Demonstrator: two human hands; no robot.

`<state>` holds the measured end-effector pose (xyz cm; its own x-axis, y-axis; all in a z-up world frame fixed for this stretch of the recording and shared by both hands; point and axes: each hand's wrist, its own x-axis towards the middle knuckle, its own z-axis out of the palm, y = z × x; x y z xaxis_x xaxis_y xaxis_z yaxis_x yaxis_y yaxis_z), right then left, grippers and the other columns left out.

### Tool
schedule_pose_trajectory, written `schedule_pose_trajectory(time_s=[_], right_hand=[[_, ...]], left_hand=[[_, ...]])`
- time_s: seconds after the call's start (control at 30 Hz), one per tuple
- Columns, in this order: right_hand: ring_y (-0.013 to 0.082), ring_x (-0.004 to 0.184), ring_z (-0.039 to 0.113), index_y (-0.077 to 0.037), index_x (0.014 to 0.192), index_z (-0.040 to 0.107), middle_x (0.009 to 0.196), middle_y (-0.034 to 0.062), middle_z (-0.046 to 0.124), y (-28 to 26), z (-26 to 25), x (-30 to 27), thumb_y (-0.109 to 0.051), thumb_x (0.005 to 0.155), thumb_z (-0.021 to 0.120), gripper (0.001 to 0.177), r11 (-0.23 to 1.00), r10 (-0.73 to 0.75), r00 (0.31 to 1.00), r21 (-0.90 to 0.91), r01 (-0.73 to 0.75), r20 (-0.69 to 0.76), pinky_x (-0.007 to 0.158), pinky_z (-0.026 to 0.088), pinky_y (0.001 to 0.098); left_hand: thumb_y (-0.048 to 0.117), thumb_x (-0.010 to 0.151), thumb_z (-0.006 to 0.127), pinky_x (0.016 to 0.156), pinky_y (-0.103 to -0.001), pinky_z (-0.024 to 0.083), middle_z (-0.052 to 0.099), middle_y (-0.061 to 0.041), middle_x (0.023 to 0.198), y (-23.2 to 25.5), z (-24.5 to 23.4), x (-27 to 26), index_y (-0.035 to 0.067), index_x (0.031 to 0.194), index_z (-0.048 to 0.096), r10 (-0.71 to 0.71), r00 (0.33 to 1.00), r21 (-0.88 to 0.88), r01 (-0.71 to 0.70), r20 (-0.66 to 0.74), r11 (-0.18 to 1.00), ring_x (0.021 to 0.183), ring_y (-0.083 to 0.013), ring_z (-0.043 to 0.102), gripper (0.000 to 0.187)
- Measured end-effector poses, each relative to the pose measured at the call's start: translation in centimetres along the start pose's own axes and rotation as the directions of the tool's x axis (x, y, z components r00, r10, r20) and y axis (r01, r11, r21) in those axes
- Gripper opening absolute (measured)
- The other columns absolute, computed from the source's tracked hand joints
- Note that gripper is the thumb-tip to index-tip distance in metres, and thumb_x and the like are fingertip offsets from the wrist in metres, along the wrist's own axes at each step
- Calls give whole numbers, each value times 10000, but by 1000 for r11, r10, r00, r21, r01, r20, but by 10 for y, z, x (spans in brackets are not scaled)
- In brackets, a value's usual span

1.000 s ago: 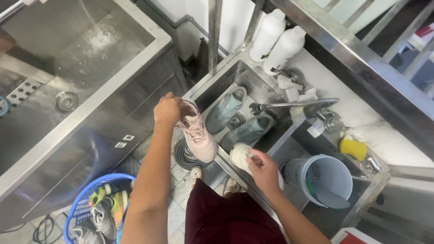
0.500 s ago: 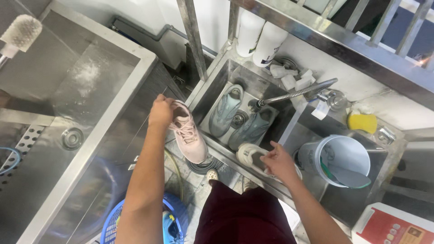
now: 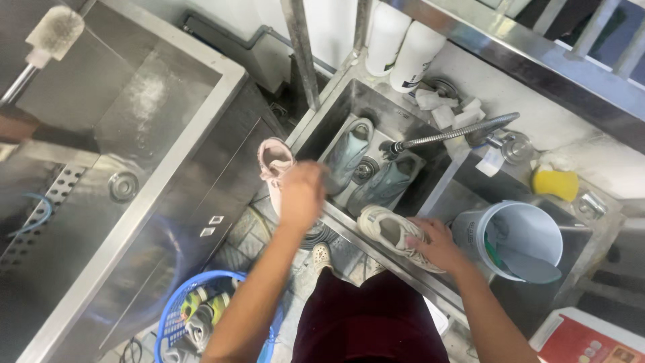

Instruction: The person removes the laces from a pair of light-colored sneakers and places them in a bucket. They then remove the insoles and place them in the same bucket. The person proceeds to remove the laces from a second pair of pink sneakers and places them in the bucket as well.

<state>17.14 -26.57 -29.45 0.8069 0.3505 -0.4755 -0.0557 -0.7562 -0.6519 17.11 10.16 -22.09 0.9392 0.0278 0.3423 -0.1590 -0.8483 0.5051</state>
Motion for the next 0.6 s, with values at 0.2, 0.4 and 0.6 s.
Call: schedule_pose_trajectory(time_s=[0.2, 0.4, 0.6], right_hand=[[444, 1347, 382, -174, 1547, 350, 1521, 188, 400, -15, -9, -9, -369, 467, 953, 1252, 940, -220, 974, -255, 226, 55, 1103, 343, 510], [420, 1304, 487, -73, 1484, 382, 1412, 169, 534, -27, 45, -19, -337, 621, 905, 1044, 853, -472, 859, -350, 387, -201, 1109, 359, 526], [454, 1338, 463, 28, 1516, 332, 1450, 264, 475, -28, 63, -12, -306, 655, 899, 1084, 760, -638, 726, -55, 648, -257, 1123, 362, 510]], left_hand=[[332, 811, 788, 1011, -488, 462, 665, -164, 1168, 136, 65, -83, 57, 1203, 641, 40, 972, -250, 20, 233, 968, 1164, -384, 601, 501], [264, 902, 747, 968, -472, 509, 679, -116, 1095, 154, 93, -113, 68, 1143, 670, -303, 952, -137, 304, 29, 943, 1086, -353, 645, 320], [114, 927, 704, 933, -442, 554, 692, -127, 1181, 138, 87, -121, 48, 1087, 708, -456, 872, -304, 392, -179, 868, 1076, -367, 676, 173]])
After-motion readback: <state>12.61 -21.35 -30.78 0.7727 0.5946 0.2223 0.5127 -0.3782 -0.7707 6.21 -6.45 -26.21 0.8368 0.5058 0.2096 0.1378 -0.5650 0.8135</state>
